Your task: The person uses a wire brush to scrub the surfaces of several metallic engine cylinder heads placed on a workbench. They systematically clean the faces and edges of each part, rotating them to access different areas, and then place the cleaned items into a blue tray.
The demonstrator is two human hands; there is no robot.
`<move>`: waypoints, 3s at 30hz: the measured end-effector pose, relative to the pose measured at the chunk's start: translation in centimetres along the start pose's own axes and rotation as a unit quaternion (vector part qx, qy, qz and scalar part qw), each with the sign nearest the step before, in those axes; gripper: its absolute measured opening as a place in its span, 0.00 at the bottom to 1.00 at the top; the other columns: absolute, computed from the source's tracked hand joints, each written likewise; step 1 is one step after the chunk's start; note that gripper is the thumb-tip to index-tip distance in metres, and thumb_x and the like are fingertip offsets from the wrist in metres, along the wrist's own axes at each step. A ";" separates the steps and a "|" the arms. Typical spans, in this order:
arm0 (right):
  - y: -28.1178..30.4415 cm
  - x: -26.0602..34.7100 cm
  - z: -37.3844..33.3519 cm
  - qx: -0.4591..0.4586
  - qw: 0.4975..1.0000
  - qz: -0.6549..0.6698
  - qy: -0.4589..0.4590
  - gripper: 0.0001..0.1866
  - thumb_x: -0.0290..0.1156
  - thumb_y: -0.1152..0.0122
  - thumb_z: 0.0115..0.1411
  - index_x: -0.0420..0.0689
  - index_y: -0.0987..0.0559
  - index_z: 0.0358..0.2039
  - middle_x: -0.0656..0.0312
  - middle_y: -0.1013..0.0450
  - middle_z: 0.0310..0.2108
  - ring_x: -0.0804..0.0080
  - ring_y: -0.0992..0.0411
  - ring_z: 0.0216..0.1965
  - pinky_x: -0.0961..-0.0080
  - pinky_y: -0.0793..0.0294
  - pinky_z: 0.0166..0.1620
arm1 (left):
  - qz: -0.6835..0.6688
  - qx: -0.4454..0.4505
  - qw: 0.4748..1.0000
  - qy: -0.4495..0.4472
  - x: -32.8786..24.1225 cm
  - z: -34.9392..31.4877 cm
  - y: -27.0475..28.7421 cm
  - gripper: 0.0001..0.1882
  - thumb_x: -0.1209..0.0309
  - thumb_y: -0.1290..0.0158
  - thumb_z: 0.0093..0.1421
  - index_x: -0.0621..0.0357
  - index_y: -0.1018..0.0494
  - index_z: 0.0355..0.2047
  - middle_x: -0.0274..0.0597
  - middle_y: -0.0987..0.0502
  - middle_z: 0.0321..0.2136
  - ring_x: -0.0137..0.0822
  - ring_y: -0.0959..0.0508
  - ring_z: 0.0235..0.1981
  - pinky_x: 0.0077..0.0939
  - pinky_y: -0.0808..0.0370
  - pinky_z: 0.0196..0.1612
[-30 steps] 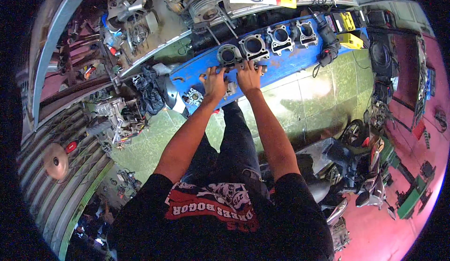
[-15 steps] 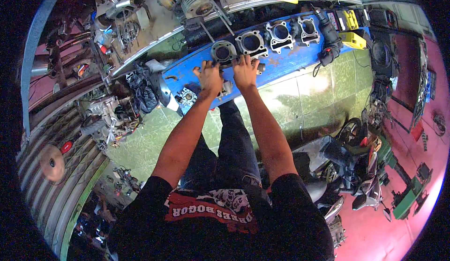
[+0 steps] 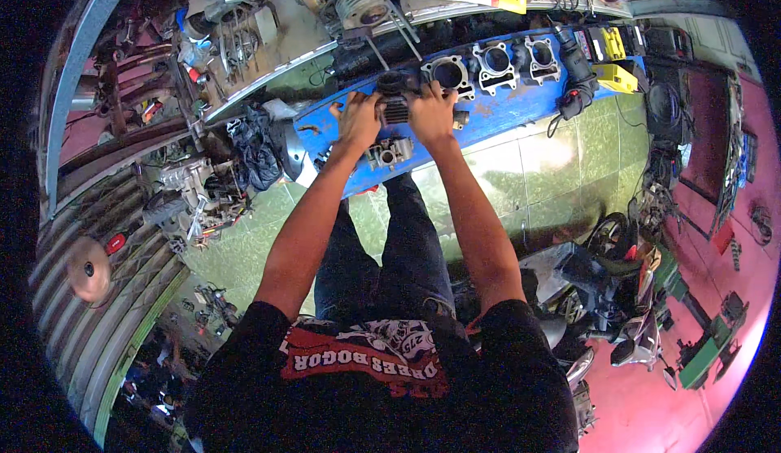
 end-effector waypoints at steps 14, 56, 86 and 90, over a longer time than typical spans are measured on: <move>0.8 -1.0 0.0 -0.016 0.998 -0.005 0.055 0.44 0.36 0.24 0.40 0.55 0.29 0.61 0.69 0.24 0.55 0.65 0.31 0.58 0.35 0.42 0.60 | 0.007 0.011 1.000 -0.025 0.2 1.5 1.1 0.27 0.50 0.40 0.59 0.37 0.27 0.58 0.42 0.24 0.52 0.44 0.30 0.58 0.63 0.41 0.52; 45.5 16.2 -0.7 -0.261 0.919 0.160 0.250 0.43 0.32 0.24 0.28 0.48 0.23 0.53 0.60 0.24 0.51 0.60 0.32 0.60 0.43 0.49 0.68 | 0.030 -0.248 0.921 -0.299 -8.4 -13.4 48.4 0.42 0.67 0.30 0.37 0.43 0.28 0.58 0.32 0.25 0.60 0.31 0.35 0.68 0.53 0.50 0.60; 51.4 22.1 17.6 -0.323 0.899 0.057 0.291 0.45 0.50 0.22 0.42 0.58 0.28 0.62 0.53 0.22 0.50 0.52 0.32 0.61 0.39 0.44 0.62 | 0.088 -0.421 0.863 -0.266 -0.6 -1.5 61.6 0.40 0.61 0.29 0.37 0.40 0.25 0.57 0.38 0.25 0.59 0.35 0.31 0.65 0.53 0.47 0.58; 51.2 15.9 17.4 -0.380 0.904 0.016 0.196 0.37 0.51 0.28 0.51 0.57 0.26 0.62 0.55 0.22 0.52 0.50 0.30 0.59 0.40 0.42 0.62 | 0.095 -0.426 0.859 -0.266 -0.4 -1.4 61.6 0.40 0.59 0.29 0.38 0.40 0.24 0.57 0.39 0.24 0.59 0.35 0.30 0.64 0.53 0.47 0.58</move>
Point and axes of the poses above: each hand's wrist, its own z-axis towards the middle knuckle, its own y-axis out of the back of the hand, x = y × z, the point moved 6 cm from there along z, towards the middle knuckle
